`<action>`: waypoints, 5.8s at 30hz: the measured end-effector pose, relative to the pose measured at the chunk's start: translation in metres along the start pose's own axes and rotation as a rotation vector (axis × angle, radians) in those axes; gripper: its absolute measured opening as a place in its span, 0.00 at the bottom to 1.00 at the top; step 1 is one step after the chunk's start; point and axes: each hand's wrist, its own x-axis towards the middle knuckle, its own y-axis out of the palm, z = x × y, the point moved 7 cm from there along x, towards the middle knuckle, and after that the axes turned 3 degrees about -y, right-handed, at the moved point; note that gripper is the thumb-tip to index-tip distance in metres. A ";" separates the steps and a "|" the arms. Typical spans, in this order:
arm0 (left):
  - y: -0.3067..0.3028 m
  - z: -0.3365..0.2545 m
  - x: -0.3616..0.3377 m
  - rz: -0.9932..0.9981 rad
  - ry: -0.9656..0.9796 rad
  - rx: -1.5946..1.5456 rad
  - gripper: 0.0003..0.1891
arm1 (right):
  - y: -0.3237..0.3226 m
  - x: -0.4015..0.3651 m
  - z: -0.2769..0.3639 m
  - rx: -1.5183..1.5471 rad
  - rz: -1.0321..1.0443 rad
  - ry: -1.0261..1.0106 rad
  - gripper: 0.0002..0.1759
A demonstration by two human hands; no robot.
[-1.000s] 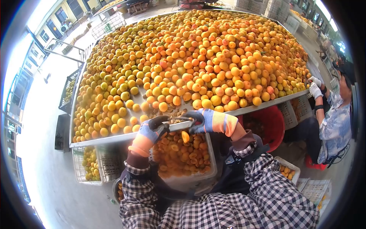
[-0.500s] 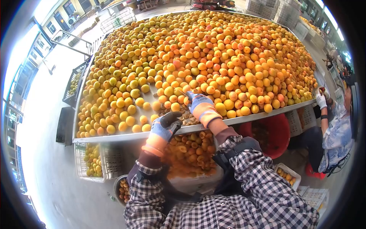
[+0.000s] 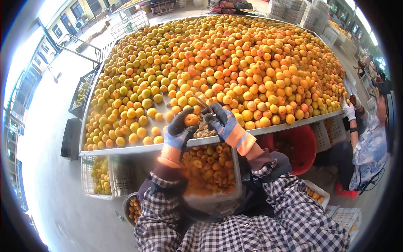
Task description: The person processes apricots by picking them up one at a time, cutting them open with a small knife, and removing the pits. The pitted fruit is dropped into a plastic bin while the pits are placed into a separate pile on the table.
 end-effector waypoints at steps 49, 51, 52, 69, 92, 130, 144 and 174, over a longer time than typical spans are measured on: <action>0.018 -0.024 -0.010 0.049 -0.015 -0.087 0.24 | 0.012 -0.033 0.035 -0.444 0.147 -0.074 0.14; 0.021 -0.027 -0.008 0.032 0.032 -0.120 0.24 | 0.010 -0.031 0.027 -0.484 0.174 -0.036 0.18; 0.021 -0.026 -0.007 0.040 0.051 -0.113 0.24 | 0.010 -0.032 0.031 -0.505 0.199 -0.042 0.21; 0.053 0.007 0.001 0.088 -0.052 -0.238 0.20 | -0.009 -0.040 0.006 -0.459 -0.029 -0.172 0.16; 0.048 -0.004 -0.006 0.169 -0.298 -0.243 0.20 | 0.012 -0.036 -0.026 -0.568 0.018 0.051 0.16; 0.026 -0.012 -0.004 -0.094 0.110 0.052 0.16 | 0.015 -0.027 0.010 -0.085 0.049 -0.098 0.34; 0.027 0.003 -0.002 0.051 -0.307 -0.442 0.22 | -0.017 -0.022 -0.003 0.283 0.074 0.080 0.31; 0.075 0.032 -0.018 0.126 -0.301 -0.074 0.18 | -0.036 0.014 0.018 0.585 -0.582 -0.224 0.15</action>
